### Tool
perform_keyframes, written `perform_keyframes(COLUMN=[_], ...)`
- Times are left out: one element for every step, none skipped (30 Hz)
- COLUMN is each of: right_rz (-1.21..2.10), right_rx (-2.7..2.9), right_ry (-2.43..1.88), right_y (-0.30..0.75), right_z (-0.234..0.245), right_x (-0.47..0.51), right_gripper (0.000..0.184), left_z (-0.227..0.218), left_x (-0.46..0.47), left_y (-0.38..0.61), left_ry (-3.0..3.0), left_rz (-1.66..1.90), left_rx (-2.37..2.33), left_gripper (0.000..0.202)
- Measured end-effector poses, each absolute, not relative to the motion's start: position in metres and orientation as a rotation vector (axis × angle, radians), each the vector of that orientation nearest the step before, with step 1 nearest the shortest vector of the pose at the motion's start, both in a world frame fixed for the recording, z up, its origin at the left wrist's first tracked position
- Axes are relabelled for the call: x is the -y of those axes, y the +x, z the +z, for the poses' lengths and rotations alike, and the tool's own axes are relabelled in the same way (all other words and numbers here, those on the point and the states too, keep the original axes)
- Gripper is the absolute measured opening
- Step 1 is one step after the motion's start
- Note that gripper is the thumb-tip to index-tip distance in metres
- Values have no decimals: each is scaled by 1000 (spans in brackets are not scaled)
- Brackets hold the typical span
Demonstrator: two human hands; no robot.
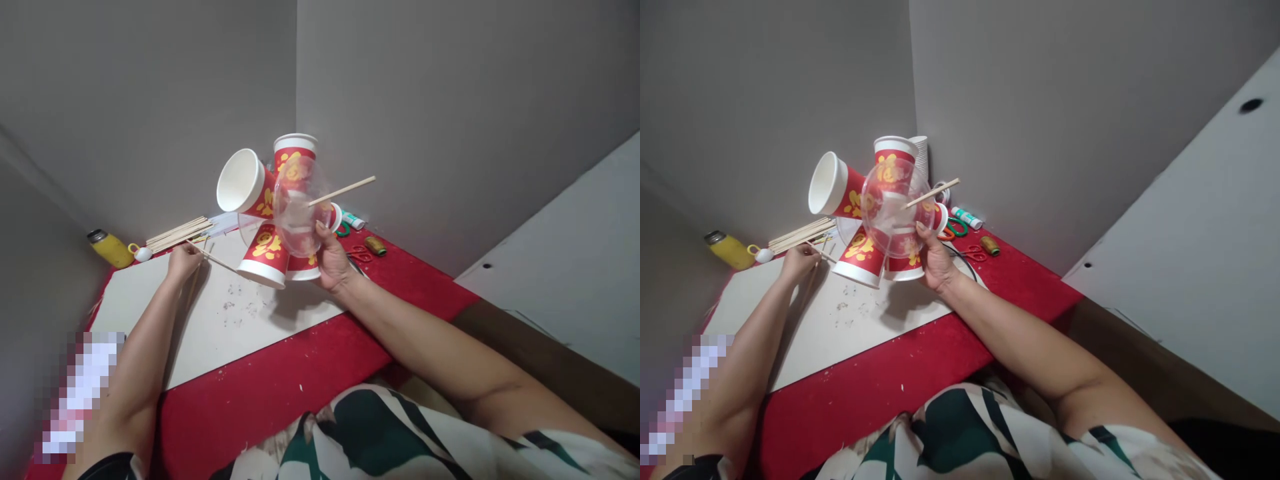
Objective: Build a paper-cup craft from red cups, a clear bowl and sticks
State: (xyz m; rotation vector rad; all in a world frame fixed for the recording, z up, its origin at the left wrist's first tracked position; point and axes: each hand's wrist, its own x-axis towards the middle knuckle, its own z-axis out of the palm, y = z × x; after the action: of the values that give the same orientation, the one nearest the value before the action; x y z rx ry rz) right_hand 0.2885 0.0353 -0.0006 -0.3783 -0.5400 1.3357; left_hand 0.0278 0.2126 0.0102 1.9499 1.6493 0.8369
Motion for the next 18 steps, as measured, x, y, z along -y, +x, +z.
perform_keyframes(right_rz=[1330,1328,1327,1328,1329,1328,1324,1317,1309,1294,1291,1296,1308,1305,1300,1305,1314,1329], right_rx=[536,534,535,539,547,556,567,578,589,600,610,619,621,620,617,615,614,617], right_ry=[-378,-377,-374,-367,-355,-339,-318,-297,-276,-257,-250,-249,-251,-252,-254,-259,-267,-282], right_y=[289,290,291,292,294,296,297,299,300,301,301,301,301,300,298,296,293,289], right_z=[0,2,3,6,9,13,18,23,28,34,39,43,46,49,50,50,50,49], right_x=[-35,-36,-36,-36,-37,-38,-39,-41,-43,-45,-48,-52,-56,-59,-62,-65,-67,-67], right_gripper=[50,50,49,48,48,48,49,49,49,48,47,47,47,45,43,41,41,41], left_z=[12,14,17,20,23,26,30,33,37,40,43,45,47,49,50,51,52,52], left_x=[-210,-206,-202,-197,-191,-185,-178,-171,-163,-157,-150,-145,-141,-138,-136,-134,-133,-132], left_y=[31,36,41,46,52,58,64,69,74,78,81,83,85,86,86,86,85,84], left_ry=[1910,1869,1830,1798,1773,1757,1746,1739,1748,1783,1835,1887,1937,1980,2022,2056,2077,2083], left_rz=[902,967,1028,1083,1133,1177,1221,1275,1317,1352,1361,1373,1382,1402,1424,1446,1465,1471], left_rx=[-1584,-1520,-1461,-1409,-1352,-1288,-1216,-1121,-1035,-973,-936,-915,-897,-875,-846,-816,-792,-781], left_gripper=[9,16,23,30,35,39,41,41,39,35,29,24,19,14,12,12,13,15])
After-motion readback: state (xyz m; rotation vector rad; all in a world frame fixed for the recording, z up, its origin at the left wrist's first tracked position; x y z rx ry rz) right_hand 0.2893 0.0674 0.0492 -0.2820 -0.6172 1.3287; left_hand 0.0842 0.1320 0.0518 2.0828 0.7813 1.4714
